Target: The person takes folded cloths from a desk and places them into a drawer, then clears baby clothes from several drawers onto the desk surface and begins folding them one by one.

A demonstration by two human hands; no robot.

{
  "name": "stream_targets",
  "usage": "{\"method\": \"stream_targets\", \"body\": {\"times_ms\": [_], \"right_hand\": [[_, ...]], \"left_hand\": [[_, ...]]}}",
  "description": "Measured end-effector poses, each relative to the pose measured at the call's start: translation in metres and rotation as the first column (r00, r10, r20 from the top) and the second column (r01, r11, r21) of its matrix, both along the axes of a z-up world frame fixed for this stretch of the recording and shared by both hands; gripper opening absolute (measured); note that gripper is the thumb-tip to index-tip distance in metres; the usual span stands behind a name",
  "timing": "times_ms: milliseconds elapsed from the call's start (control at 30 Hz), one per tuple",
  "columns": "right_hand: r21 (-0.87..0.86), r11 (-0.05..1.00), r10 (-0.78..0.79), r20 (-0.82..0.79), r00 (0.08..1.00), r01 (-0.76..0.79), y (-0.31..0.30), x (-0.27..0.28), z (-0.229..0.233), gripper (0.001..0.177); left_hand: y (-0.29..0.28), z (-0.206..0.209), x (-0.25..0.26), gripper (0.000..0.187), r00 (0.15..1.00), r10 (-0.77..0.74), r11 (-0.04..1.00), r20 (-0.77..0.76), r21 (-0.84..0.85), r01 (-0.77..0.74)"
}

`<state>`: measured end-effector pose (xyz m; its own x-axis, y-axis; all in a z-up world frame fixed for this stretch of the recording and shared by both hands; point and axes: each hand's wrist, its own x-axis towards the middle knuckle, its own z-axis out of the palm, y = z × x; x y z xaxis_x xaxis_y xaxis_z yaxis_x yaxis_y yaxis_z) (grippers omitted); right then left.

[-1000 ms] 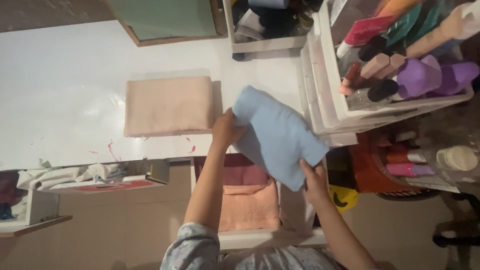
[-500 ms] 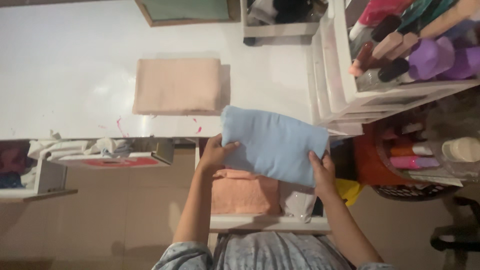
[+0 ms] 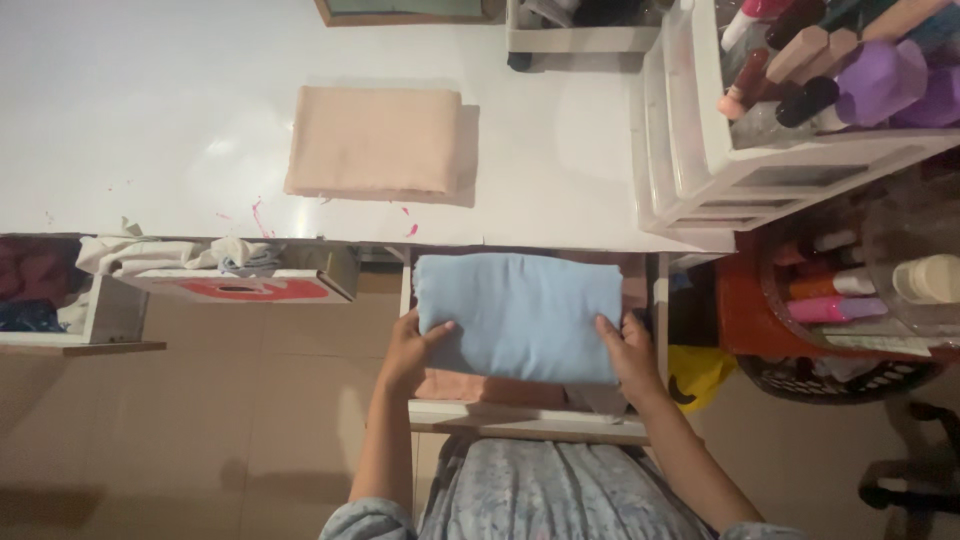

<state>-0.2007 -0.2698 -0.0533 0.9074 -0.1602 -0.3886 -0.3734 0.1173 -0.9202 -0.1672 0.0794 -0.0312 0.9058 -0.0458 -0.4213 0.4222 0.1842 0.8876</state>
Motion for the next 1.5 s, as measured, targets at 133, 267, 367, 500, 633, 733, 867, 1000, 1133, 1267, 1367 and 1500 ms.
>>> {"method": "stream_targets", "body": {"times_ms": [133,267,367,500,633,733,867,1000,1133,1267,1367,1500], "right_hand": [[-0.025,0.999,0.021,-0.036,0.999,-0.022,0.005,-0.010,-0.008,0.026],[-0.081,0.996,0.039,-0.081,0.996,-0.046,0.013,-0.016,-0.006,0.027],[-0.056,0.996,0.070,-0.107,0.992,-0.076,0.018,-0.020,-0.009,0.029],[-0.144,0.970,0.174,-0.147,0.974,-0.195,0.017,-0.026,-0.035,0.031],[-0.230,0.931,0.262,-0.124,0.957,-0.284,0.015,-0.029,-0.054,0.032],[-0.388,0.835,0.314,-0.246,0.917,-0.390,0.014,-0.028,-0.047,0.033],[-0.474,0.736,0.351,-0.344,0.871,-0.484,0.009,-0.023,-0.045,0.033],[-0.578,0.614,0.404,-0.354,0.844,-0.537,0.003,-0.021,-0.052,0.037],[-0.675,0.517,0.382,-0.368,0.848,-0.526,0.007,-0.021,-0.039,0.049],[-0.882,0.383,0.400,-0.110,0.910,-0.275,0.016,-0.024,-0.008,0.062],[-0.875,0.307,0.497,-0.188,0.847,-0.375,0.029,-0.012,0.012,0.076],[-0.796,0.072,0.660,-0.414,0.627,-0.601,0.058,0.003,0.037,0.101]], "left_hand": [[0.009,-0.016,-0.016,0.029,1.000,0.004,0.997,-0.014,0.082,-0.002],[0.017,-0.023,-0.028,0.029,0.999,0.019,0.996,-0.037,0.087,-0.015],[0.025,-0.031,-0.036,0.029,0.996,0.024,0.994,-0.091,0.109,-0.014],[0.040,-0.059,-0.046,0.027,0.989,-0.002,0.990,-0.150,0.138,0.023],[0.050,-0.089,-0.056,0.026,0.991,-0.062,0.988,-0.115,0.135,0.077],[0.051,-0.095,-0.059,0.028,0.991,-0.073,0.985,-0.116,0.148,0.090],[0.050,-0.080,-0.061,0.027,0.988,-0.104,0.945,-0.114,0.299,0.134],[0.046,-0.069,-0.057,0.029,0.979,-0.142,0.869,-0.148,0.455,0.194],[0.043,-0.064,-0.056,0.044,0.967,-0.236,0.550,-0.092,0.808,0.211],[0.027,-0.036,-0.057,0.061,0.965,-0.261,0.220,-0.019,0.972,0.079],[0.015,-0.004,-0.051,0.083,0.965,-0.262,0.254,-0.027,0.962,0.096],[0.001,0.010,-0.030,0.114,0.792,-0.607,0.246,0.063,0.963,0.112]]}}
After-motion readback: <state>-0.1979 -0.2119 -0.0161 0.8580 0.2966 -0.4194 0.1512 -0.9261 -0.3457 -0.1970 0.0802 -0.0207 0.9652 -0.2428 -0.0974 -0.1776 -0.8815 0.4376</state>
